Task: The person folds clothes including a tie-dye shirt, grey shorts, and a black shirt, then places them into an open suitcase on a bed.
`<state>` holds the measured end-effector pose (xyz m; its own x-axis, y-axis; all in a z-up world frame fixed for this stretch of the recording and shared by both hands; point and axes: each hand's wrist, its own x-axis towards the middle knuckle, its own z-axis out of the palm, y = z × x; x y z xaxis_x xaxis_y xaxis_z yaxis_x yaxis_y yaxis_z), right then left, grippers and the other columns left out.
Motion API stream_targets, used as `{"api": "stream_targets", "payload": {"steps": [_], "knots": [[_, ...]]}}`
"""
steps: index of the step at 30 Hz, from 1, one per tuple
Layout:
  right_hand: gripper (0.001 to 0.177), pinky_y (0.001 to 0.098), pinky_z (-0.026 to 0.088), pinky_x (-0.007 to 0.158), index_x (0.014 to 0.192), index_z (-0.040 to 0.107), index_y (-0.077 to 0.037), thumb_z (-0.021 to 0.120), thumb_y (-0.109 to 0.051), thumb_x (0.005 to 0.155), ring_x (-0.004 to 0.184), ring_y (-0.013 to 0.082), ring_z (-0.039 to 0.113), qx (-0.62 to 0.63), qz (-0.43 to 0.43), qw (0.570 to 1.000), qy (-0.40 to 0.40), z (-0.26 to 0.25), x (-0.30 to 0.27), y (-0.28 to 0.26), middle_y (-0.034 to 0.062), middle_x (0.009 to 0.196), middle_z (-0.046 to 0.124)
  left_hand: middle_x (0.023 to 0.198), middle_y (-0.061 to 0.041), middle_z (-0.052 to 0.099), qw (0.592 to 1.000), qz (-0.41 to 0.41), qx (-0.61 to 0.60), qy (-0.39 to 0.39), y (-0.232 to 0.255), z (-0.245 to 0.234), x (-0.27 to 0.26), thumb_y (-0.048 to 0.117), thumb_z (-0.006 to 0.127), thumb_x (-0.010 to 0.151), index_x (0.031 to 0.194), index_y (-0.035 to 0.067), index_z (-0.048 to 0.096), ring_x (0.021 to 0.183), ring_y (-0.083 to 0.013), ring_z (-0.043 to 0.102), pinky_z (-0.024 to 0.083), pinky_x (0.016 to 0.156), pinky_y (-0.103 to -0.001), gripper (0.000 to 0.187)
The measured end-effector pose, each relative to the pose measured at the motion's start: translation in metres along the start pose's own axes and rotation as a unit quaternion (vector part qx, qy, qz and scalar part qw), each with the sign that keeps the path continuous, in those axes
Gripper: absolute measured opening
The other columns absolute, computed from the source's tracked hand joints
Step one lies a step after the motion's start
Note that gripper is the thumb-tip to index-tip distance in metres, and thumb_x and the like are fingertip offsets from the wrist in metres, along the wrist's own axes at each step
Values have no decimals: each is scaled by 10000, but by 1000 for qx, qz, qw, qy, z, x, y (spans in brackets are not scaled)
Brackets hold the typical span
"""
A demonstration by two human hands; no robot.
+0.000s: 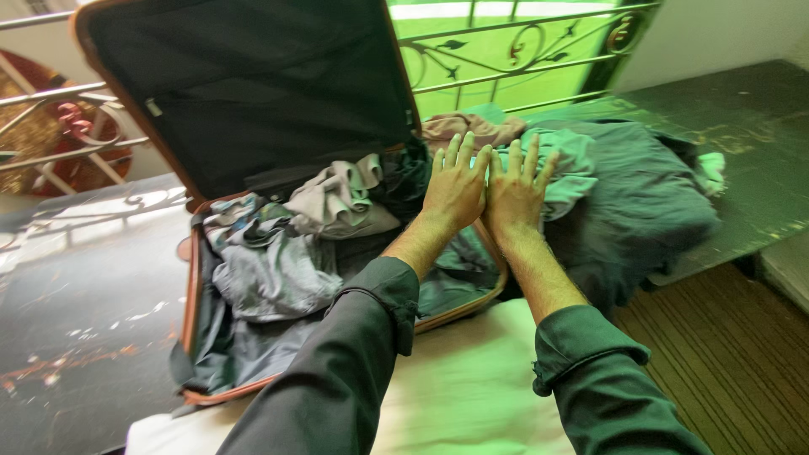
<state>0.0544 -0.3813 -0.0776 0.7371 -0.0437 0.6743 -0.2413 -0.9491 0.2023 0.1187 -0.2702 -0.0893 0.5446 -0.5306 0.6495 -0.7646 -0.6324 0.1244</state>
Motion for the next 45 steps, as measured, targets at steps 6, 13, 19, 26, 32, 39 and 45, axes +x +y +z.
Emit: {"api": "stream_targets", "payload": {"steps": [6, 13, 19, 26, 32, 39, 45], "knots": [[698, 669, 413, 997, 1415, 552, -149, 787, -314, 778, 1388, 558, 346, 100, 154, 981, -69, -11, -17, 53, 365, 1489, 384, 1564, -326, 340, 992, -15, -126, -21, 46, 54, 17, 232, 704, 818, 1541, 78, 345, 1392, -508, 386, 380, 1103, -577, 822], [567, 525, 523, 873, 1335, 604, -130, 813, -243, 820, 1121, 432, 576, 183, 174, 965, -76, 7, -34, 69, 173, 1181, 624, 1430, -244, 495, 980, -80, -142, -111, 61, 64, 22, 224, 733, 826, 1577, 121, 292, 1255, -473, 521, 508, 989, -522, 877], [371, 491, 521, 853, 1020, 641, -84, 831, -109, 703, 981, 400, 630, 230, 155, 960, -39, 8, -32, 75, 144, 1009, 673, 1369, -178, 537, 967, -130, -123, -182, 57, 31, 28, 209, 778, 739, 1648, 170, 208, 1203, -403, 575, 535, 933, -528, 1074], [329, 489, 518, 819, 938, 599, -78, 807, -48, 685, 926, 390, 624, 286, 133, 947, 68, -10, -43, 60, 120, 937, 652, 1304, -153, 604, 963, -129, -150, -185, 48, 15, 29, 231, 824, 683, 1445, 221, 489, 1226, -354, 568, 456, 916, -646, 833], [321, 471, 518, 818, 943, 597, -89, 789, -33, 692, 933, 373, 622, 308, 125, 936, 118, -24, -46, 49, 91, 935, 649, 1204, -177, 669, 970, -109, -164, -145, 42, 10, 18, 169, 732, 758, 1141, 152, 707, 1179, -391, 623, 530, 944, -529, 385], [351, 438, 529, 960, 1115, 655, -94, 749, -12, 786, 1066, 350, 642, 394, 108, 905, 121, -27, -45, 50, 108, 1084, 688, 1131, -275, 666, 966, -61, -241, 68, 38, 8, 13, 124, 744, 605, 1062, 74, 690, 1050, -461, 636, 548, 850, -481, 463], [1001, 500, 387, 1123, 1571, 347, -47, 821, -23, 690, 1395, 465, 419, 410, 96, 901, 103, -32, -37, 42, 326, 1490, 441, 964, -196, 743, 896, -194, -399, 25, 30, -6, 18, 108, 712, 759, 1103, 39, 689, 924, -337, 726, 559, 813, -375, 352]]}}
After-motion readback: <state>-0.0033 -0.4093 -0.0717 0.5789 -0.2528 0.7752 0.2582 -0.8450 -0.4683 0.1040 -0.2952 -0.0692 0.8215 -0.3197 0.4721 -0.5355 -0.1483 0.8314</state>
